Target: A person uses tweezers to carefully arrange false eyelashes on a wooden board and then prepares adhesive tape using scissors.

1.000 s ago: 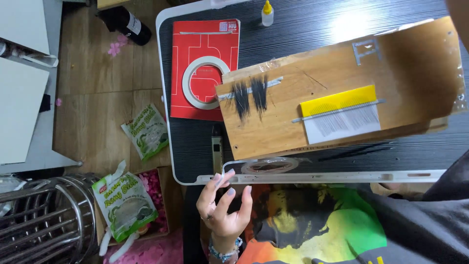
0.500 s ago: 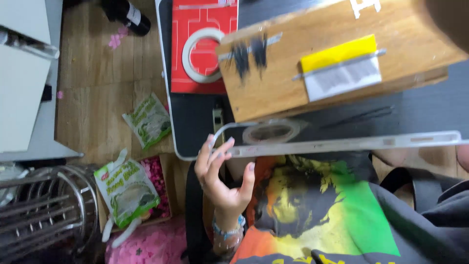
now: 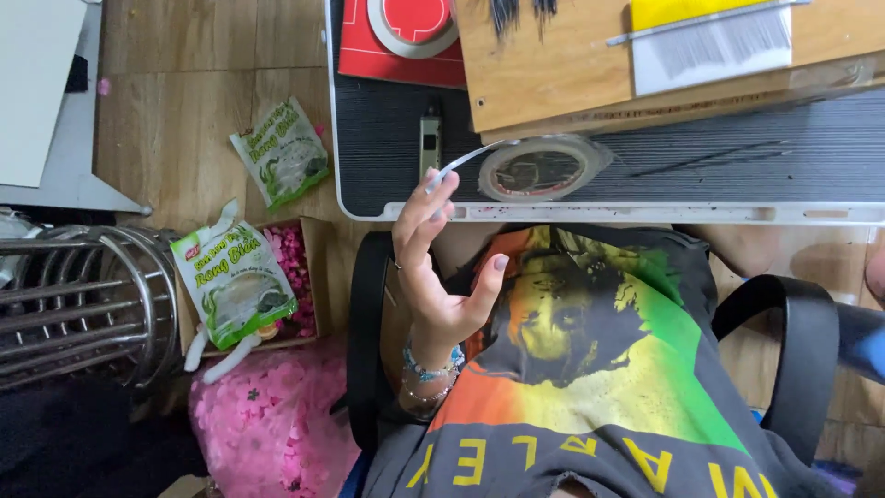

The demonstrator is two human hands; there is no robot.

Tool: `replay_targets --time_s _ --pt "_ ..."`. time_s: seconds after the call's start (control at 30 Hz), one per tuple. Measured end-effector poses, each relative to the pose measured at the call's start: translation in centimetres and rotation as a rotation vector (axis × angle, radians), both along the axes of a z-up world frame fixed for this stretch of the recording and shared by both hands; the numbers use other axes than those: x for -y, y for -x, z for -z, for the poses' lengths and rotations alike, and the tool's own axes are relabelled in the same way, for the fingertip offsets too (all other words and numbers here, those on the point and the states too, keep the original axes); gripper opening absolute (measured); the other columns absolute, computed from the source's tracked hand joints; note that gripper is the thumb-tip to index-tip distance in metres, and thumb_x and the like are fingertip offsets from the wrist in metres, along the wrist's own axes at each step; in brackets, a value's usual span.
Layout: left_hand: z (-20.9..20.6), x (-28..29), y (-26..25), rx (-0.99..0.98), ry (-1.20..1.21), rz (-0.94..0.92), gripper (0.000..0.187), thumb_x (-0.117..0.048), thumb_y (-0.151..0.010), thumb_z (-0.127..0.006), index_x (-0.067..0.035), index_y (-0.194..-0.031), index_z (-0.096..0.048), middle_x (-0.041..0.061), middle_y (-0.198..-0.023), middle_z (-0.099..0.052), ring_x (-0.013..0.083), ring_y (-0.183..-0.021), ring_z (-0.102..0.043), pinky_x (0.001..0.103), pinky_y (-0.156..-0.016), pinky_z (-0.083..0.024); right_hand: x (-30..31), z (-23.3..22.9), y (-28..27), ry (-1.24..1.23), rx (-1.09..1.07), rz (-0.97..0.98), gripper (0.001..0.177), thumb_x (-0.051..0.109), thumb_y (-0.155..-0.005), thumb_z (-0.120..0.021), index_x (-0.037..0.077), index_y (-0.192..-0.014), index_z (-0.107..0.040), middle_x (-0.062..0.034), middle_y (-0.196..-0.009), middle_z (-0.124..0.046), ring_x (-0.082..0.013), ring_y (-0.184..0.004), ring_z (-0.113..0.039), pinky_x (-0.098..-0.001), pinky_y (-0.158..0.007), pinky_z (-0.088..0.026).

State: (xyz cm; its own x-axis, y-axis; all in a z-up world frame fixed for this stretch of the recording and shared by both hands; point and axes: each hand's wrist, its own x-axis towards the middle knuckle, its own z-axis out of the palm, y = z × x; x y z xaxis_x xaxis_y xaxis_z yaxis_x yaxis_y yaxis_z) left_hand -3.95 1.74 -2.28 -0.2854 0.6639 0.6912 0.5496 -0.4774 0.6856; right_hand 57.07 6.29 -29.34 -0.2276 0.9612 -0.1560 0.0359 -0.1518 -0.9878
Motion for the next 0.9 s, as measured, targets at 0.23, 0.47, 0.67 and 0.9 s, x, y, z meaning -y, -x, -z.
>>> replay_targets --time_s 0.23,0.47,0.67,0.9 --pt "-1.3 0.5 -0.9 -0.063 0.087 0.048 0.050 -0.016 -0.102 -0.069 -0.016 -0.142 -0.041 0.011 -0.146 -0.044 0.0460 -0.148 -0.049 0.059 -0.128 -0.046 1.6 -11.3 16.9 0.104 -0.069 0.016 0.066 0.043 -0.091 -0.070 -0.006 -0.132 -0.056 -0.0196 -0.126 -0.067 -0.0236 -0.083 -0.072 -0.0219 -0.068 -0.061" --pt "-3.1 -0.1 -1.1 -0.110 0.083 0.075 0.046 -0.019 -0.102 -0.069 -0.017 -0.139 -0.041 0.019 -0.152 -0.044 0.0454 -0.148 -0.049 0.068 -0.130 -0.045 2.1 -20.2 30.6 0.097 -0.461 -0.597 0.053 0.024 -0.092 -0.077 0.001 -0.134 -0.055 -0.0138 -0.081 -0.078 -0.0220 -0.083 -0.073 -0.0383 -0.087 -0.054" --pt "-3.5 -0.1 -0.9 -0.104 0.091 0.088 0.046 -0.017 -0.102 -0.066 -0.019 -0.140 -0.041 0.018 -0.153 -0.046 0.0467 -0.149 -0.048 0.071 -0.133 -0.041 1.1 -19.0 32.5 0.248 -0.401 -0.724 0.047 0.026 -0.088 -0.077 0.002 -0.126 -0.064 -0.0108 -0.084 -0.071 -0.0196 -0.074 -0.067 -0.0332 -0.070 -0.054" --pt "-3.5 0.0 -0.8 -0.099 0.113 0.087 0.046 -0.015 -0.102 -0.062 -0.022 -0.142 -0.040 0.017 -0.153 -0.047 0.0473 -0.150 -0.047 0.068 -0.133 -0.041 -0.2 -21.0 37.4 0.311 -0.632 -0.874 0.084 0.078 -0.092 -0.067 0.000 -0.123 -0.061 -0.0038 -0.060 -0.052 -0.0089 -0.052 -0.047 -0.0238 -0.056 -0.034"
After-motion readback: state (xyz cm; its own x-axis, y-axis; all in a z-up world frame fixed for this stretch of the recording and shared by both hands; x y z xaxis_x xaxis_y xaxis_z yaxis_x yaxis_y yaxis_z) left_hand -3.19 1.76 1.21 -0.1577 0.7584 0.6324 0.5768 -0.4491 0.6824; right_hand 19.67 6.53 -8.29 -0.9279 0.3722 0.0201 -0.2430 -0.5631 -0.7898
